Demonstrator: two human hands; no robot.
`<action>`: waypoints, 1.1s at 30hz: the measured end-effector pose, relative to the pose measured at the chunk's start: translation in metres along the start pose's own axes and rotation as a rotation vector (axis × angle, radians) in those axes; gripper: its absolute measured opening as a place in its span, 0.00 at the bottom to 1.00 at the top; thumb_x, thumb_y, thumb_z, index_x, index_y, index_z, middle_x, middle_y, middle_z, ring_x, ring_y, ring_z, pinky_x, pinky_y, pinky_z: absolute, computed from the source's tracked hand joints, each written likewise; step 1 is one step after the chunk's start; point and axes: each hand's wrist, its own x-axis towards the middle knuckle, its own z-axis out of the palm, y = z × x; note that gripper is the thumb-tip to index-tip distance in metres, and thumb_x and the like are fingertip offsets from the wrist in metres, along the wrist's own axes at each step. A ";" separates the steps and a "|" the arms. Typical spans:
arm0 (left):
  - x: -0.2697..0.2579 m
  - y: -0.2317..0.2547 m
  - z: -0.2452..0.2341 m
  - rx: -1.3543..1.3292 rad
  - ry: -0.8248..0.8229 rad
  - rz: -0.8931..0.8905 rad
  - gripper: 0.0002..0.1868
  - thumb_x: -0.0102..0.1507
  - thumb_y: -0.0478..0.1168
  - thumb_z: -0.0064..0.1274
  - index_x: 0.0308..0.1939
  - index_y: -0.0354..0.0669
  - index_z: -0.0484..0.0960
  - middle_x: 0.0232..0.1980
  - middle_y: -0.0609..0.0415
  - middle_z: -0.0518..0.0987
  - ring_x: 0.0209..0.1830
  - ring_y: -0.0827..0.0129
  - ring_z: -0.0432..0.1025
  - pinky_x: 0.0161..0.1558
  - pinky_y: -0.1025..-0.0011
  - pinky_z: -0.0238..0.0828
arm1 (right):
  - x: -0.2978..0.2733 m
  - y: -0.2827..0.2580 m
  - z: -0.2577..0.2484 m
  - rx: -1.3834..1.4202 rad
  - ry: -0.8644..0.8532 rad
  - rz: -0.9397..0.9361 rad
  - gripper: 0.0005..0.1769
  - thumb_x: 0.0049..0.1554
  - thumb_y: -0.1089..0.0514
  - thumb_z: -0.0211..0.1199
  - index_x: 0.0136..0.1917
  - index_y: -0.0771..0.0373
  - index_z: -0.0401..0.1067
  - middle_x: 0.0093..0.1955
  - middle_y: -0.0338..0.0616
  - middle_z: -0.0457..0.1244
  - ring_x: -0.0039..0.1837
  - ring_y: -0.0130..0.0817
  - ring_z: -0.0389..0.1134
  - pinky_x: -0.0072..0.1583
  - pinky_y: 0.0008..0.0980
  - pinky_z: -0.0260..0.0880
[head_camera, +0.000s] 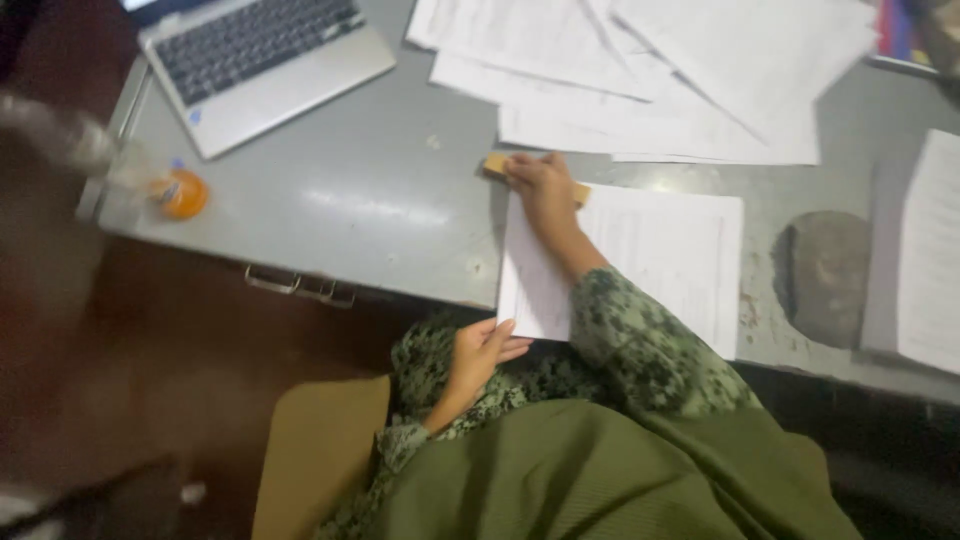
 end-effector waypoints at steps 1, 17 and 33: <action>0.006 -0.008 -0.006 0.003 0.012 0.003 0.25 0.69 0.36 0.53 0.62 0.13 0.69 0.51 0.18 0.78 0.47 0.31 0.76 0.49 0.44 0.79 | 0.006 0.020 0.014 -0.016 0.011 0.024 0.12 0.53 0.57 0.74 0.52 0.50 0.84 0.46 0.55 0.64 0.50 0.58 0.69 0.54 0.45 0.68; -0.038 0.054 0.034 0.250 0.116 0.012 0.28 0.64 0.42 0.52 0.62 0.21 0.74 0.56 0.32 0.81 0.46 0.47 0.82 0.53 0.59 0.83 | -0.066 -0.060 -0.171 0.347 0.086 0.867 0.29 0.55 0.27 0.52 0.49 0.54 0.62 0.45 0.36 0.58 0.44 0.28 0.59 0.48 0.33 0.64; -0.042 0.062 0.044 0.295 0.184 -0.011 0.30 0.63 0.42 0.52 0.63 0.22 0.73 0.57 0.32 0.80 0.49 0.45 0.79 0.58 0.56 0.79 | -0.134 -0.073 -0.175 0.446 -0.045 0.890 0.34 0.57 0.27 0.43 0.57 0.57 0.66 0.46 0.40 0.64 0.46 0.30 0.66 0.49 0.31 0.71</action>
